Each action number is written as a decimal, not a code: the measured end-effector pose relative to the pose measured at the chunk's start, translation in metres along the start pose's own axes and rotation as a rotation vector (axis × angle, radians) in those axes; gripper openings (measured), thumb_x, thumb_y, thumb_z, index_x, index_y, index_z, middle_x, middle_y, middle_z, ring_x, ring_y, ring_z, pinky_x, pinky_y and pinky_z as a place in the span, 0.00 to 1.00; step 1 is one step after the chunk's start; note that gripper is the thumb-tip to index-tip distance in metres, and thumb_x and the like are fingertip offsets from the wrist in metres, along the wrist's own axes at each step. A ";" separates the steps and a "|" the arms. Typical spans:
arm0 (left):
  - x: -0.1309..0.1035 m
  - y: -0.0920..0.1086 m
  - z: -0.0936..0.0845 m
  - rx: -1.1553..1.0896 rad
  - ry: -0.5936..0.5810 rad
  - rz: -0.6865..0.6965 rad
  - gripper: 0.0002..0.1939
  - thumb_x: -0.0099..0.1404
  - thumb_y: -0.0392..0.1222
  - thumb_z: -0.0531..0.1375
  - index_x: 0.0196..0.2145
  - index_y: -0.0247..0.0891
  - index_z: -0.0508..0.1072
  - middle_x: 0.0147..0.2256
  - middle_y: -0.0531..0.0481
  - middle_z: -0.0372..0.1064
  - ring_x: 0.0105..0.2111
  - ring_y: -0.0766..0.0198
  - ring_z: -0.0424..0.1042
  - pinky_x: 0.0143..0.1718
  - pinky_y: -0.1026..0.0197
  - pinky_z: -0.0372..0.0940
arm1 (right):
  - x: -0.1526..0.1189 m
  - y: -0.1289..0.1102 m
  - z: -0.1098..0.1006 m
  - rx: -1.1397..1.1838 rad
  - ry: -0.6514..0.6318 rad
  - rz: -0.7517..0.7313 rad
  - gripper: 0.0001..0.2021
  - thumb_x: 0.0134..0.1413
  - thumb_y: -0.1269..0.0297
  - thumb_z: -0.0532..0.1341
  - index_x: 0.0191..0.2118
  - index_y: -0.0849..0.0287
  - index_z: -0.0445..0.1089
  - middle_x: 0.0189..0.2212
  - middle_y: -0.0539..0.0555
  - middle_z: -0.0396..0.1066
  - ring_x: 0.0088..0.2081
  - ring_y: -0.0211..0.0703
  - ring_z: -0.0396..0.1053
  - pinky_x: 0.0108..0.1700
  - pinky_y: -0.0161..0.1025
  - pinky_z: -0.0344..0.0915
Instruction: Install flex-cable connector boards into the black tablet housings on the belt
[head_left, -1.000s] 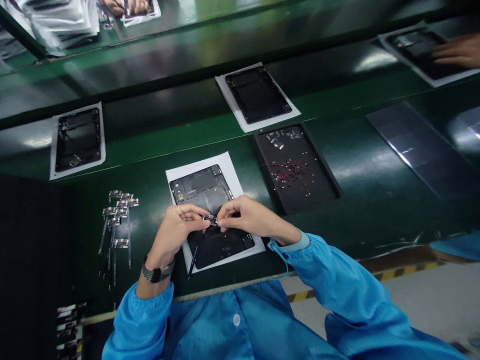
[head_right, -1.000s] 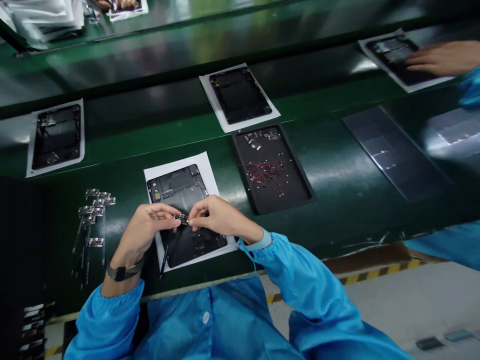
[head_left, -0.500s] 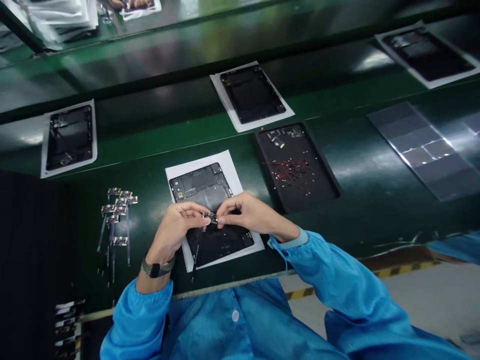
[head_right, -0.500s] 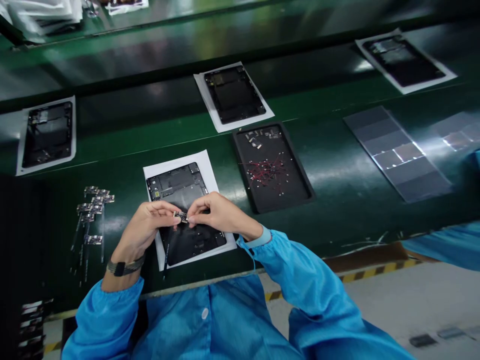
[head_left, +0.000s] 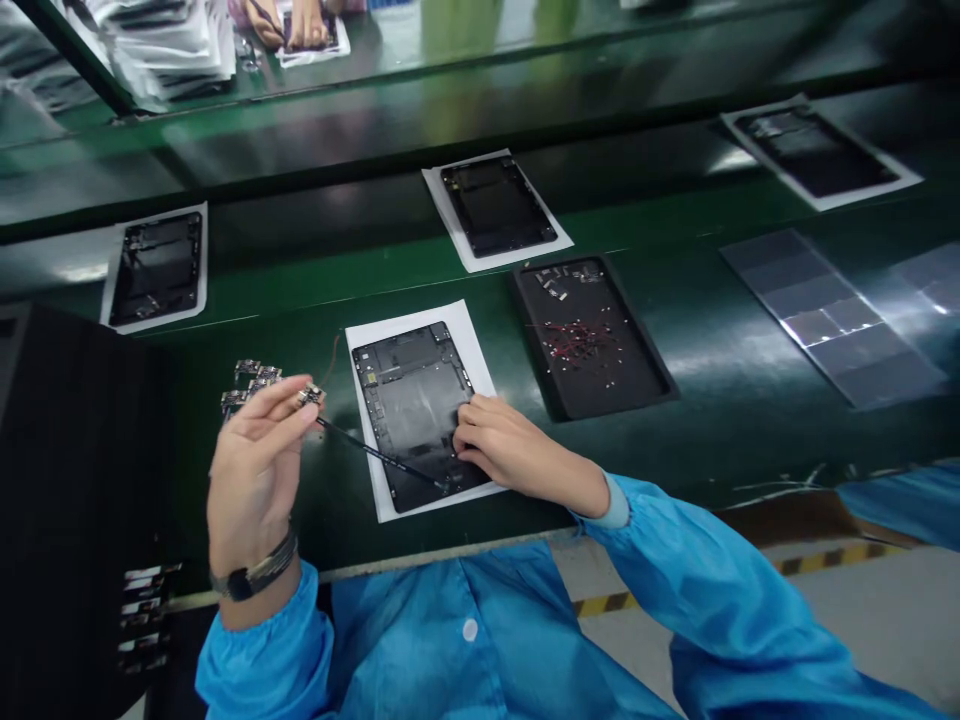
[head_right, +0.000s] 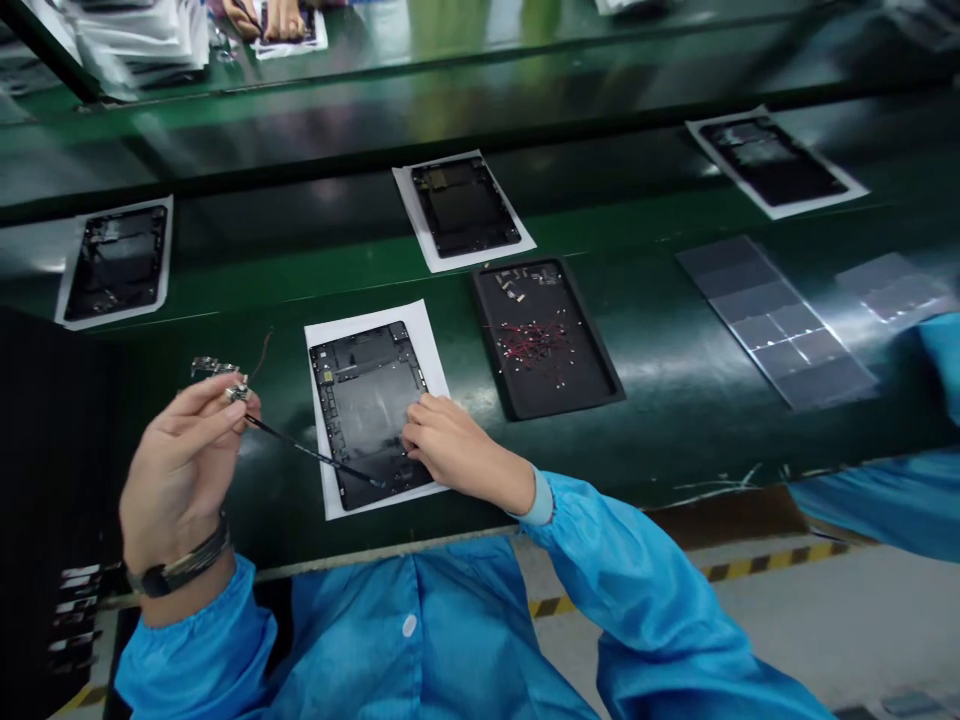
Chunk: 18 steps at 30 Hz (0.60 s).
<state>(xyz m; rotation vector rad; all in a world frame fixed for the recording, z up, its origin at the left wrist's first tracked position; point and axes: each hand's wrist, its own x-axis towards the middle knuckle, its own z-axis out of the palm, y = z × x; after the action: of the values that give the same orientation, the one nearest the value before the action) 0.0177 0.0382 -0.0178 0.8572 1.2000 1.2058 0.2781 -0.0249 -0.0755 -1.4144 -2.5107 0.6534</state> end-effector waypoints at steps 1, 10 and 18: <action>-0.002 -0.005 -0.001 -0.014 0.005 -0.023 0.14 0.45 0.32 0.73 0.33 0.35 0.80 0.29 0.49 0.75 0.30 0.67 0.74 0.30 0.70 0.68 | 0.001 0.000 0.002 -0.011 0.009 -0.009 0.05 0.59 0.74 0.62 0.31 0.61 0.71 0.34 0.58 0.69 0.38 0.48 0.63 0.39 0.43 0.59; -0.031 -0.047 0.003 -0.138 0.030 -0.239 0.19 0.44 0.33 0.74 0.35 0.34 0.76 0.29 0.51 0.73 0.27 0.67 0.73 0.27 0.67 0.69 | -0.014 -0.003 -0.005 0.320 0.106 0.168 0.05 0.62 0.73 0.59 0.37 0.59 0.72 0.31 0.54 0.70 0.35 0.43 0.68 0.37 0.38 0.63; -0.059 -0.065 0.027 -0.076 -0.032 -0.312 0.18 0.46 0.36 0.73 0.34 0.34 0.72 0.27 0.54 0.69 0.25 0.72 0.67 0.28 0.70 0.64 | -0.012 -0.003 -0.014 0.443 0.006 0.231 0.06 0.60 0.70 0.60 0.32 0.59 0.74 0.31 0.54 0.74 0.37 0.44 0.68 0.41 0.40 0.63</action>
<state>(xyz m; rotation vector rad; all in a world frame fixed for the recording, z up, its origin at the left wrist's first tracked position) 0.0621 -0.0296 -0.0618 0.6044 1.2036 0.9738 0.2878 -0.0327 -0.0611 -1.5282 -2.0338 1.1578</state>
